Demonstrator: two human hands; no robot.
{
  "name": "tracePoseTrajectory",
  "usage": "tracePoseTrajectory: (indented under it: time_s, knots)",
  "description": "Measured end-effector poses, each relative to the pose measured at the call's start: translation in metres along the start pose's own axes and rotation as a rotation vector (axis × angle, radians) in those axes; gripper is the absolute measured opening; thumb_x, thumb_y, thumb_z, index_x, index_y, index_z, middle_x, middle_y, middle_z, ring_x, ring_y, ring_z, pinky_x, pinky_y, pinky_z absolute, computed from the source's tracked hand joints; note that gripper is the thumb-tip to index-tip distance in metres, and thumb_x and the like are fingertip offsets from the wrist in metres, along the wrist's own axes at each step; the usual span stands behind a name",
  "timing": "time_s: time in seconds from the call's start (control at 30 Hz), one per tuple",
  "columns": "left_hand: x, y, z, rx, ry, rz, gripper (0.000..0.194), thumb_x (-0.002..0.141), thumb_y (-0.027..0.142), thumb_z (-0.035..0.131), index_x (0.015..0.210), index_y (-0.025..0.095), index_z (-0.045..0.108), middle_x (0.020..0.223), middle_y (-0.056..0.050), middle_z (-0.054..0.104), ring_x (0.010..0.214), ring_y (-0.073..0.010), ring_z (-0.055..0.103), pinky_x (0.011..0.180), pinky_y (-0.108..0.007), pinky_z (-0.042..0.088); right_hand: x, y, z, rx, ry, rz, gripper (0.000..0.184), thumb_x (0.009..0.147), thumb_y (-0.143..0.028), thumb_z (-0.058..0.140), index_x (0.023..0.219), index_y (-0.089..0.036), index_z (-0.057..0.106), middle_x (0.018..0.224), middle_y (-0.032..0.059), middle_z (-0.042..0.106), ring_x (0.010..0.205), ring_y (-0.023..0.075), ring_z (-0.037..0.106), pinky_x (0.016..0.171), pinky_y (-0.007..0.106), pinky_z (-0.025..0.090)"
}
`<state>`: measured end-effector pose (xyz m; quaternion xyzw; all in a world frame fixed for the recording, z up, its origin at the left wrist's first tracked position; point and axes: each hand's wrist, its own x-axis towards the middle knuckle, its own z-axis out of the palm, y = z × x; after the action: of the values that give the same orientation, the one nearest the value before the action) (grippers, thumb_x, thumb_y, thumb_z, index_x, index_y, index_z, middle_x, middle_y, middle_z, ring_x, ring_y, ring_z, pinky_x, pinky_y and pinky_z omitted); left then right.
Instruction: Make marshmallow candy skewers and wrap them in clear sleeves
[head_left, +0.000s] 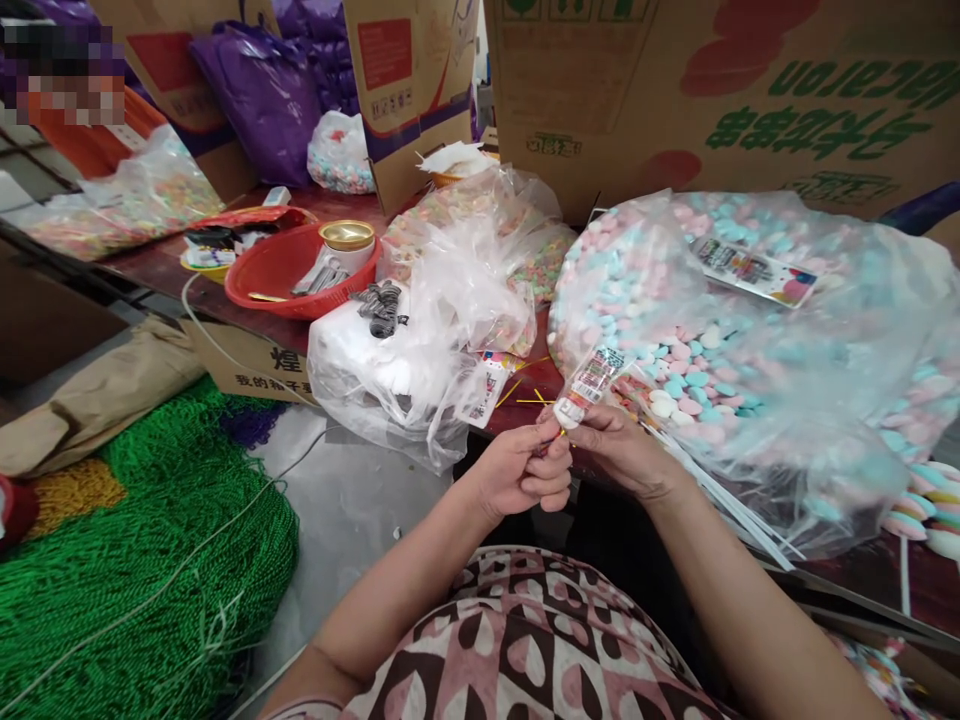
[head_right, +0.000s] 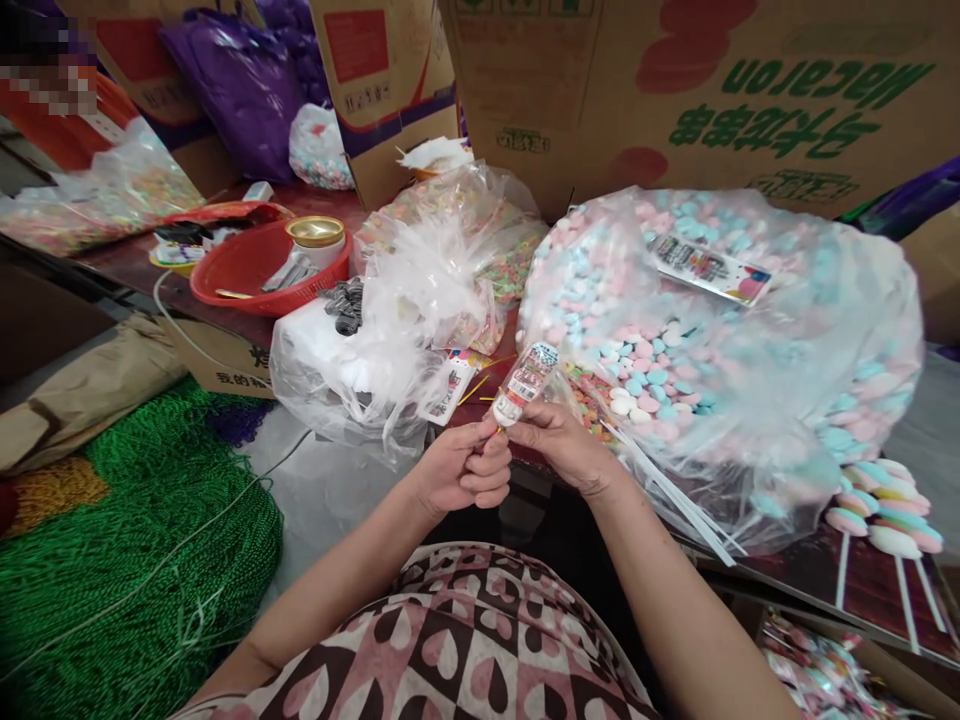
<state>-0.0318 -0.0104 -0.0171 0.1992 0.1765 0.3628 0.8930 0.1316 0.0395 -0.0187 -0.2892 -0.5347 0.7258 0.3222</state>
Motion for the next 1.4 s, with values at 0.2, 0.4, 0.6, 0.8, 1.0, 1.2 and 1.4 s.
tracePoseTrajectory:
  time_s: [0.2,0.4,0.6,0.8,1.0,1.2,1.4]
  knots:
    - [0.007,-0.003,0.000,-0.033,0.036,0.075,0.036,0.097,0.042,0.046,0.071,0.018,0.051,0.047,0.010,0.018,0.036,-0.0062,0.013,0.040,-0.019,0.031,0.008,0.015,-0.002,-0.065,0.204,-0.103,0.020,0.075,-0.040,0.077,0.078,-0.021,0.071,0.074,-0.0011,0.069,0.069,0.0140,0.060,0.075,0.030,0.049]
    - [0.014,-0.005,0.004,0.056,0.215,0.261,0.034,0.090,0.048,0.058,0.076,0.018,0.049,0.046,0.012,0.022,0.036,-0.0050,0.021,0.043,-0.018,0.036,0.013,0.015,0.006,-0.775,0.513,-0.344,0.027,0.087,-0.040,0.059,0.068,-0.021,0.062,0.068,0.0012,0.066,0.066,0.0165,0.058,0.067,0.030,0.045]
    - [0.020,-0.007,-0.001,0.300,0.416,0.464,0.044,0.082,0.061,0.061,0.076,0.020,0.046,0.046,0.013,0.026,0.037,-0.0050,0.023,0.043,-0.021,0.037,0.013,0.011,0.018,-0.910,0.535,-0.445,0.025,0.091,-0.035,0.052,0.072,-0.021,0.062,0.069,0.0021,0.066,0.066,0.0171,0.059,0.067,0.031,0.045]
    - [0.020,-0.007,-0.015,0.880,0.705,0.659,0.041,0.086,0.058,0.056,0.074,0.020,0.050,0.057,0.006,0.044,0.051,-0.0076,0.042,0.051,-0.022,0.034,0.011,0.008,0.024,-0.697,0.500,-0.373,0.025,0.089,-0.038,0.054,0.071,-0.020,0.060,0.068,0.0001,0.062,0.064,0.0153,0.055,0.064,0.029,0.045]
    - [0.018,-0.007,-0.006,0.390,0.576,0.531,0.043,0.081,0.061,0.061,0.080,0.022,0.043,0.047,0.014,0.027,0.037,-0.0056,0.023,0.044,-0.021,0.037,0.010,0.009,0.025,-0.706,0.508,-0.322,0.023,0.086,-0.039,0.057,0.076,-0.021,0.066,0.076,0.0031,0.068,0.071,0.0182,0.060,0.072,0.033,0.048]
    - [0.017,-0.007,-0.004,0.382,0.556,0.553,0.045,0.078,0.062,0.065,0.081,0.021,0.046,0.046,0.014,0.031,0.037,-0.0049,0.026,0.042,-0.019,0.037,0.006,0.002,0.031,-0.793,0.489,-0.322,0.023,0.087,-0.039,0.056,0.087,-0.022,0.070,0.084,0.0057,0.074,0.075,0.0201,0.065,0.075,0.034,0.051]
    - [0.015,-0.012,-0.006,0.544,0.727,0.531,0.053,0.075,0.074,0.058,0.077,0.021,0.050,0.046,0.010,0.038,0.037,-0.0073,0.035,0.038,-0.021,0.032,0.004,0.002,0.038,-0.959,0.519,-0.474,0.026,0.085,-0.040,0.053,0.078,-0.022,0.071,0.080,0.0093,0.076,0.074,0.0261,0.071,0.072,0.038,0.056]
